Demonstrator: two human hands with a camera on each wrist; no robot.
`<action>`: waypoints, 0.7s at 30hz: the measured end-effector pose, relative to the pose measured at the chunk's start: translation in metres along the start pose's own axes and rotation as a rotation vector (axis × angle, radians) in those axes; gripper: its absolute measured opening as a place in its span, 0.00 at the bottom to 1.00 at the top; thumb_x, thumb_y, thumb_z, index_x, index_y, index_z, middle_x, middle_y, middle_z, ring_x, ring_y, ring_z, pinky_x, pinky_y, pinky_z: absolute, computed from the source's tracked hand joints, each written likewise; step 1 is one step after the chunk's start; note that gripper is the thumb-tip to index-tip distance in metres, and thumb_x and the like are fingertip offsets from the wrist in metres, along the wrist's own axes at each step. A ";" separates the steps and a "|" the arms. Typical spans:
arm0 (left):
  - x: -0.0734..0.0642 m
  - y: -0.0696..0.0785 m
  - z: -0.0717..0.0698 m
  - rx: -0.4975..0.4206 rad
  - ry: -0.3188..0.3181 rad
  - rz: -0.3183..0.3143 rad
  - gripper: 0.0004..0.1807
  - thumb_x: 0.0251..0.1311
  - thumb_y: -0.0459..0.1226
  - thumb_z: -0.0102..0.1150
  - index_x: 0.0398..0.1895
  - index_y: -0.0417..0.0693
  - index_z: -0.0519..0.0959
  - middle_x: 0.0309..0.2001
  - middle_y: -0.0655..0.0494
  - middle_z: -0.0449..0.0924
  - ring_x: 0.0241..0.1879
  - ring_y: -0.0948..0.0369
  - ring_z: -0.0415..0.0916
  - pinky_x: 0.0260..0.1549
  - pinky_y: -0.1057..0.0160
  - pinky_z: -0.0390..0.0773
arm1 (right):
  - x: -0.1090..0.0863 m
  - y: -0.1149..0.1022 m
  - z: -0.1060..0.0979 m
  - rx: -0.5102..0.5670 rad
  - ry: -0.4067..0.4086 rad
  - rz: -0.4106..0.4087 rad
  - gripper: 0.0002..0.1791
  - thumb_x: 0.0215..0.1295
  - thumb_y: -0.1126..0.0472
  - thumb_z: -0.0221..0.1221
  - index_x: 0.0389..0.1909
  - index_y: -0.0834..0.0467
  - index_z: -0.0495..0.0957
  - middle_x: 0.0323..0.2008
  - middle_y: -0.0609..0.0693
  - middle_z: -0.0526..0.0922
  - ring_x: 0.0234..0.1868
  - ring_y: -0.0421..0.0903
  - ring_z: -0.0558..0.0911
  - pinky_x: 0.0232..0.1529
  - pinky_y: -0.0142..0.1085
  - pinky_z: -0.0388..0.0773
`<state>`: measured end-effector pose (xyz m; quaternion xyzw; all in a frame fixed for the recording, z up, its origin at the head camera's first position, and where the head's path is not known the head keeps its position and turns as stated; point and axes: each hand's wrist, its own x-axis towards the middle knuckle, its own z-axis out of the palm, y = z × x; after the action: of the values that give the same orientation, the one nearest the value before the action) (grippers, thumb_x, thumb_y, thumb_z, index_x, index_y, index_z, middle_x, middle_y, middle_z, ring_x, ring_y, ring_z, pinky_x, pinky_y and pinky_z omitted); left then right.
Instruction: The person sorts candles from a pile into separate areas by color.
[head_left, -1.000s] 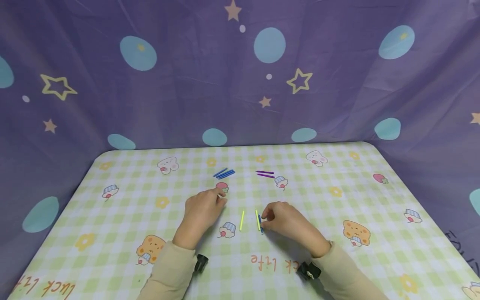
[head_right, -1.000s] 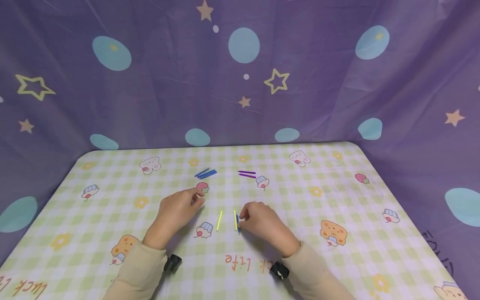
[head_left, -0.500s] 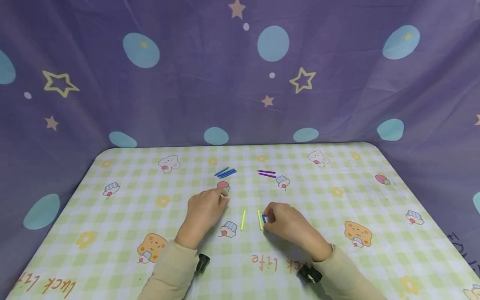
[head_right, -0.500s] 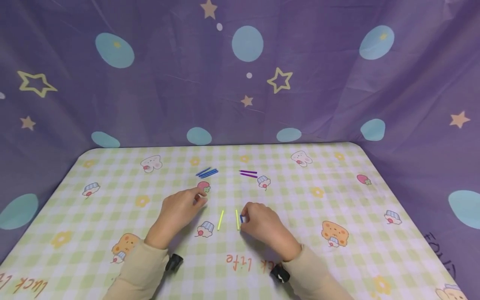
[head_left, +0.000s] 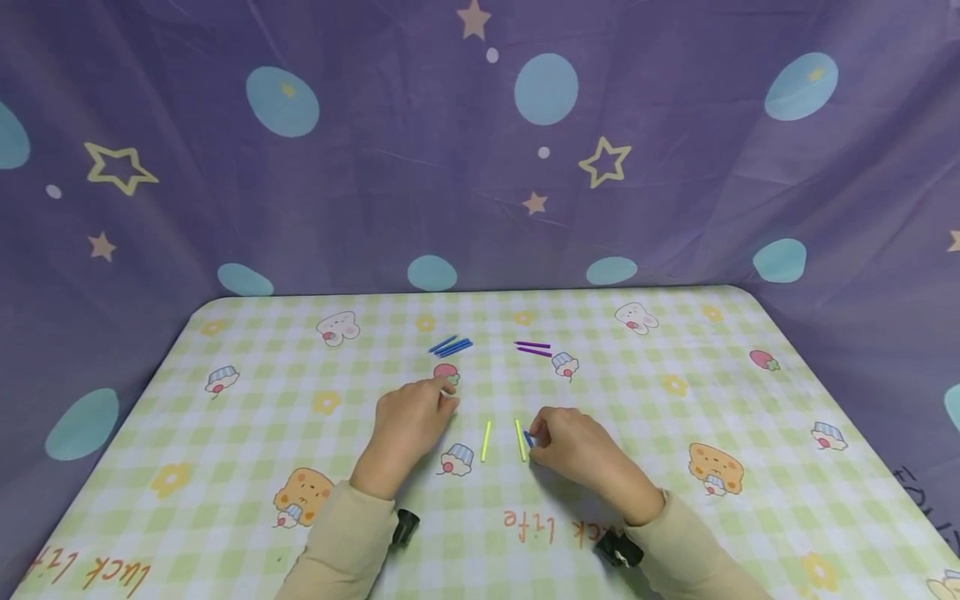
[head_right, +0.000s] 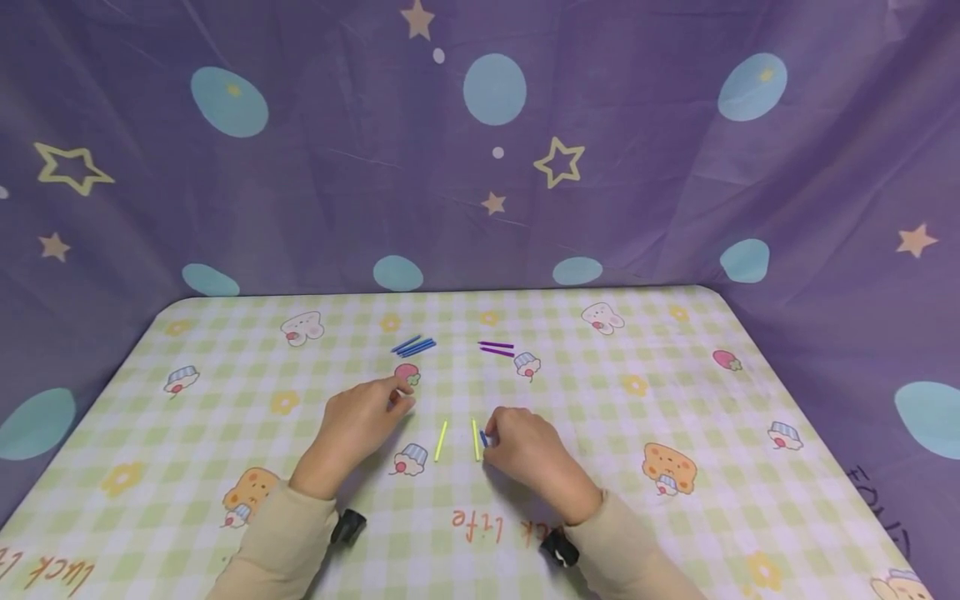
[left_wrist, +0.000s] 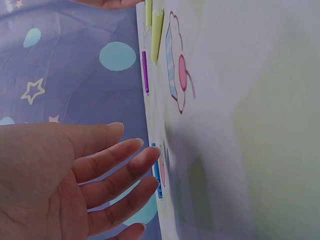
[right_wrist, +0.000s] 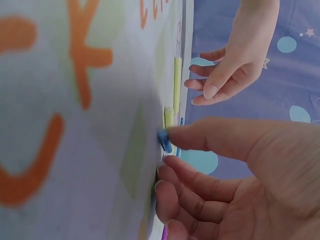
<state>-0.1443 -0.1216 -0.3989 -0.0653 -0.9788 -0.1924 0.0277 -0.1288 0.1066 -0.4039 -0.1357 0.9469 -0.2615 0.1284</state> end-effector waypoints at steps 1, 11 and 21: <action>0.000 0.000 0.000 -0.002 0.001 0.000 0.09 0.65 0.41 0.62 0.44 0.50 0.85 0.34 0.57 0.85 0.26 0.60 0.75 0.29 0.56 0.74 | 0.000 0.000 0.000 -0.004 0.004 -0.001 0.08 0.53 0.66 0.67 0.35 0.56 0.81 0.25 0.43 0.77 0.26 0.42 0.73 0.31 0.38 0.72; -0.001 0.002 -0.001 -0.002 0.003 0.001 0.09 0.65 0.41 0.62 0.44 0.50 0.85 0.35 0.57 0.86 0.29 0.58 0.78 0.31 0.55 0.75 | 0.001 0.003 -0.002 -0.015 0.019 -0.002 0.09 0.49 0.71 0.65 0.32 0.58 0.81 0.23 0.44 0.76 0.25 0.42 0.73 0.30 0.37 0.72; -0.001 0.001 0.000 -0.001 0.002 -0.001 0.09 0.65 0.41 0.62 0.44 0.50 0.85 0.36 0.57 0.86 0.27 0.59 0.76 0.30 0.55 0.75 | 0.001 0.004 -0.003 -0.024 0.010 -0.011 0.10 0.49 0.71 0.65 0.34 0.59 0.81 0.24 0.44 0.76 0.25 0.42 0.73 0.29 0.37 0.71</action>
<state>-0.1429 -0.1206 -0.3982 -0.0644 -0.9787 -0.1930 0.0287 -0.1315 0.1113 -0.4039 -0.1412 0.9499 -0.2513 0.1206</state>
